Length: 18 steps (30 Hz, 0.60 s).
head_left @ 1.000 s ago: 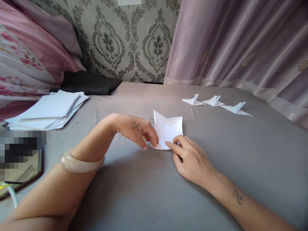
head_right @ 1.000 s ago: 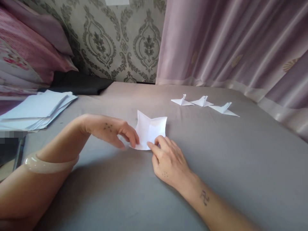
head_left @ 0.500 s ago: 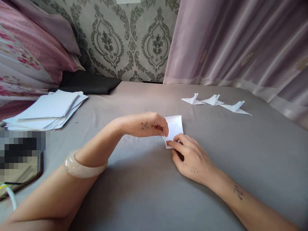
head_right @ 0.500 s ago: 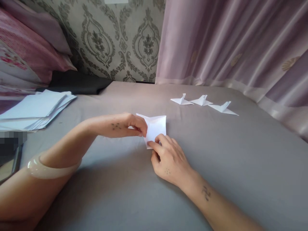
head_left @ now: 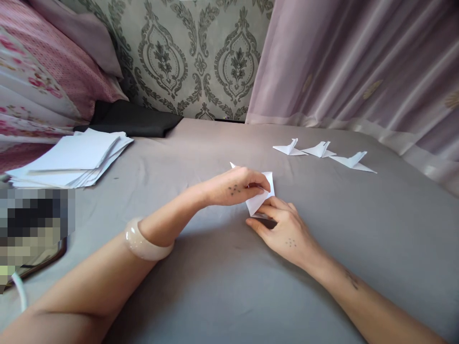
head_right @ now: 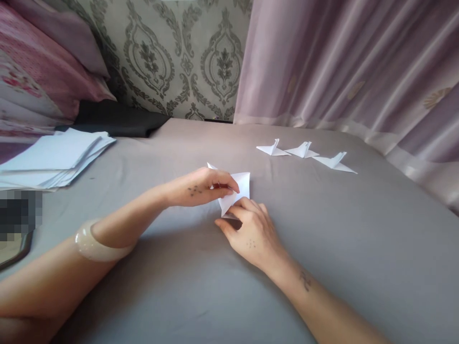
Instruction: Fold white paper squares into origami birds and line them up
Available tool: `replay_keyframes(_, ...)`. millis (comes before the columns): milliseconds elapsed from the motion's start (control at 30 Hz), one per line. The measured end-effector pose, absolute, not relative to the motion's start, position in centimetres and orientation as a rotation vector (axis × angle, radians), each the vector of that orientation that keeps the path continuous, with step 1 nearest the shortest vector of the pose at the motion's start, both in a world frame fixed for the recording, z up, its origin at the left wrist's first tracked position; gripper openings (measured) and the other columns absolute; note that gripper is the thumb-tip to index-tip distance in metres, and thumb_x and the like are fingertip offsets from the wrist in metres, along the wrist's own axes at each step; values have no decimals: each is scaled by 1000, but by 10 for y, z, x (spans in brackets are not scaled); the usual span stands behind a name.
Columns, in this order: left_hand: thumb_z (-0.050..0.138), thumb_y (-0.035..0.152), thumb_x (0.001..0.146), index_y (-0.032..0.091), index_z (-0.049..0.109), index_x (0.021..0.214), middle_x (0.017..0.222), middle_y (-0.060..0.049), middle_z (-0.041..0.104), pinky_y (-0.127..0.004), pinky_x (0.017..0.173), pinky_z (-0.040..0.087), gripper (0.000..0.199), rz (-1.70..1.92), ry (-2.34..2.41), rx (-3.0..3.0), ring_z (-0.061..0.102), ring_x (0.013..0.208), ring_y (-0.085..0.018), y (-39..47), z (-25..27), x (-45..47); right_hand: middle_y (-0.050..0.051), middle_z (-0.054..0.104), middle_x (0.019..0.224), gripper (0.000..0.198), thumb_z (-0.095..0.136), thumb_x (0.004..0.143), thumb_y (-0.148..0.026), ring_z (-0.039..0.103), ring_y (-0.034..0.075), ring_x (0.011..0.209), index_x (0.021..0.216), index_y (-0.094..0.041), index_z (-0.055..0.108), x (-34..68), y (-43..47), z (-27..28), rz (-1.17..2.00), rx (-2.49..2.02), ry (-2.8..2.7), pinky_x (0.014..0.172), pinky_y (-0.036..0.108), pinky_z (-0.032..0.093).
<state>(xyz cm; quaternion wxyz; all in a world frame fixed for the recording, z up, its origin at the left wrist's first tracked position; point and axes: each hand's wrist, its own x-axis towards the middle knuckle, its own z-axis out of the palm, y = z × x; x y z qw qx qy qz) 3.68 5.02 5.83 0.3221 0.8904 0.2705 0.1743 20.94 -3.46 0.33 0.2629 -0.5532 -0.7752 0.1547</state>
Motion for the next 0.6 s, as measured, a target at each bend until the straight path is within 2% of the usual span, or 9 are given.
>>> replay_keyframes(167,48,13,88,15,68,98,88,-4,69,-24,66,45,24,489,691,2333,58,73,-12,50,58,36,1,64,81,16,54,85,-23,60,15,69,74,-23,65,208,-30,2,555,-1522,-2017,68,32,46)
replay_keyframes(267,47,13,88,15,68,99,83,-3,68,-23,64,44,24,488,673,2324,56,69,-11,51,58,34,2,64,84,12,60,82,-33,60,16,72,76,-23,62,208,-30,4,555,-1517,-2044,65,31,46)
replay_keyframes(367,48,14,88,15,69,98,78,-2,66,-22,61,42,23,501,673,2312,54,65,-10,51,58,33,0,62,80,19,68,75,-39,58,15,67,72,-23,57,206,-29,5,514,-1535,-2020,59,28,44)
replay_keyframes(500,49,16,87,15,69,97,77,-1,65,-22,61,42,22,547,677,2299,53,63,-10,52,59,32,-2,52,64,28,57,84,-33,47,11,55,61,-22,46,205,-27,4,580,-1531,-1939,56,27,38)
replay_keyframes(600,52,16,85,15,69,100,76,-1,65,-21,61,41,23,542,687,2277,52,62,-9,54,63,28,-3,48,63,30,51,87,-32,43,11,55,60,-21,46,206,-26,7,635,-1501,-1943,57,28,37)
